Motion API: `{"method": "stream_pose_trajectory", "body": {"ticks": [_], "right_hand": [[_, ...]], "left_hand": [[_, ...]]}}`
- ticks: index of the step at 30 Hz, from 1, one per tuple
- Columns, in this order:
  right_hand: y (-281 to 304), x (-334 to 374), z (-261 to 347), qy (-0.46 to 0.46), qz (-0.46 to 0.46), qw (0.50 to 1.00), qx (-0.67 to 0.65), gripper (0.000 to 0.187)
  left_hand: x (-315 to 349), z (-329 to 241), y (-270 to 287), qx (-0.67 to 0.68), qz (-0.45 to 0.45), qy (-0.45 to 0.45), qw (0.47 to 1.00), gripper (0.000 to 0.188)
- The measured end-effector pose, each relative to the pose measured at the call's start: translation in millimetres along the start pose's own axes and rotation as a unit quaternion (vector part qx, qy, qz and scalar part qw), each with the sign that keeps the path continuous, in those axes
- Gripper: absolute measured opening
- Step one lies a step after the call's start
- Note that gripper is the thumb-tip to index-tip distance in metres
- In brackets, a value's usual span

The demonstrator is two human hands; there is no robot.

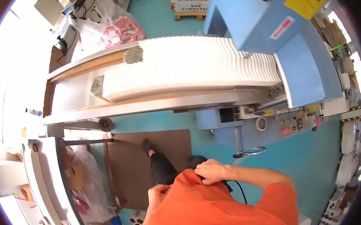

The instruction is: Organizing and stacking folded paper products coming off a machine conveyor belt in a production facility.

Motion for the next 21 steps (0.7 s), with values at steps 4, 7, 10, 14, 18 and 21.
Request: {"method": "stream_pose_trajectory", "body": {"ticks": [4,7,10,14,18,21], "right_hand": [[34,-68,36,-0.061,-0.036,0.997,0.016,0.021],[41,-132,54,0.002,-0.09,0.992,0.084,0.017],[59,-182,51,0.059,-0.118,0.985,0.11,0.013],[71,-237,41,0.075,-0.157,0.98,0.095,0.015],[97,-234,74,0.048,-0.263,0.953,0.145,0.008],[114,-208,87,-0.031,-0.267,0.954,0.133,0.005]], "left_hand": [[-49,4,86,-0.026,0.034,-0.086,0.995,0.014],[-79,7,145,-0.038,0.114,-0.122,0.985,0.014],[-105,19,183,-0.068,0.122,-0.167,0.976,0.012],[-129,29,223,-0.069,0.097,-0.158,0.98,0.011],[-155,32,252,-0.065,0.104,-0.136,0.983,0.01],[-178,10,269,-0.121,0.156,-0.201,0.959,0.008]]}}
Point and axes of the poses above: each hand's wrist, its own x-axis away from the middle knuckle, its own y-axis out of the back of the hand, z = x × y, the point moved 3 cm from there along -x, towards the middle knuckle, and after that the axes turned 3 degrees about z, right-handed, at the moved point
